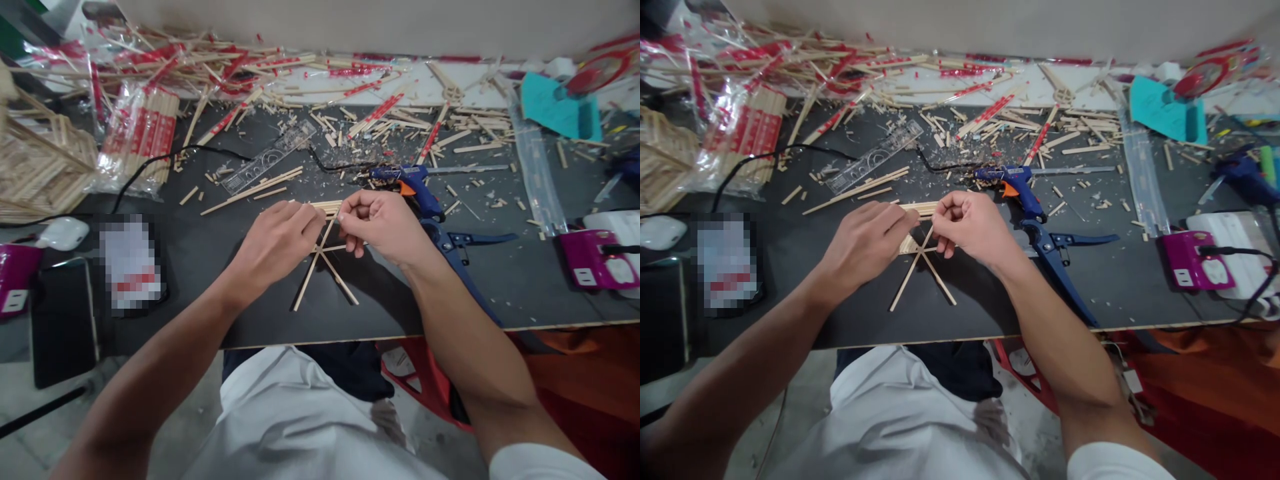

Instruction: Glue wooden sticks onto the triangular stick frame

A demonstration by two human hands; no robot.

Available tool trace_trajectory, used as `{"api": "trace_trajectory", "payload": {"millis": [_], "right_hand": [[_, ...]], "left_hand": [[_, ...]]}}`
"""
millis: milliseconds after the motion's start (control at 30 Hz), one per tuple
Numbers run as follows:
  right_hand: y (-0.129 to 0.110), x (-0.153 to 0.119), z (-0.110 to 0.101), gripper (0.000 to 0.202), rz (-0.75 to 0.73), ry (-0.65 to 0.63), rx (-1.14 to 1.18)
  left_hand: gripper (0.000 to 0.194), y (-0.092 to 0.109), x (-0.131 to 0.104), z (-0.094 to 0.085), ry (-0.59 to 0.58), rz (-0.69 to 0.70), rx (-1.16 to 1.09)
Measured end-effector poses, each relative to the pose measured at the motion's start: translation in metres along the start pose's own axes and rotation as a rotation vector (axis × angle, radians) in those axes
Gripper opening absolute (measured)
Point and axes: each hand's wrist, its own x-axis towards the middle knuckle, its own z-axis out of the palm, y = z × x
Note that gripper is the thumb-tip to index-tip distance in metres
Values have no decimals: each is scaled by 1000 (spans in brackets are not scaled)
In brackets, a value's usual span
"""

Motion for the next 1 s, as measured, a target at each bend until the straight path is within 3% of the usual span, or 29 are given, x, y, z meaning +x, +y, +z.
{"api": "trace_trajectory", "payload": {"millis": [200, 300, 367, 433, 600, 733, 867, 900, 1000], "right_hand": [[10, 4, 7, 19, 4, -1, -14], [16, 5, 12, 20, 9, -72, -40], [12, 2, 10, 17, 17, -120, -96], [0, -7, 2, 13, 12, -77, -233], [-35, -59, -41, 23, -32, 223, -758], [-20, -104, -93, 35, 71, 437, -1077], [23, -130, -140, 73, 94, 313, -1239], [32, -134, -147, 81, 100, 241, -1249], [48, -142, -159, 89, 60, 202, -1282]], "left_hand": [[32, 3, 3, -1, 5, -33, -67], [33, 4, 4, -5, 27, -36, -102], [31, 2, 2, -8, 56, -21, -113], [29, -3, -2, -9, 82, -19, -122], [26, -15, -11, -6, 159, -55, -147], [29, -16, -11, -7, 160, -85, -167], [31, -14, -11, -10, 113, -118, -229], [32, -14, -11, -10, 111, -118, -232], [36, -13, -12, -10, 116, -101, -207]]}}
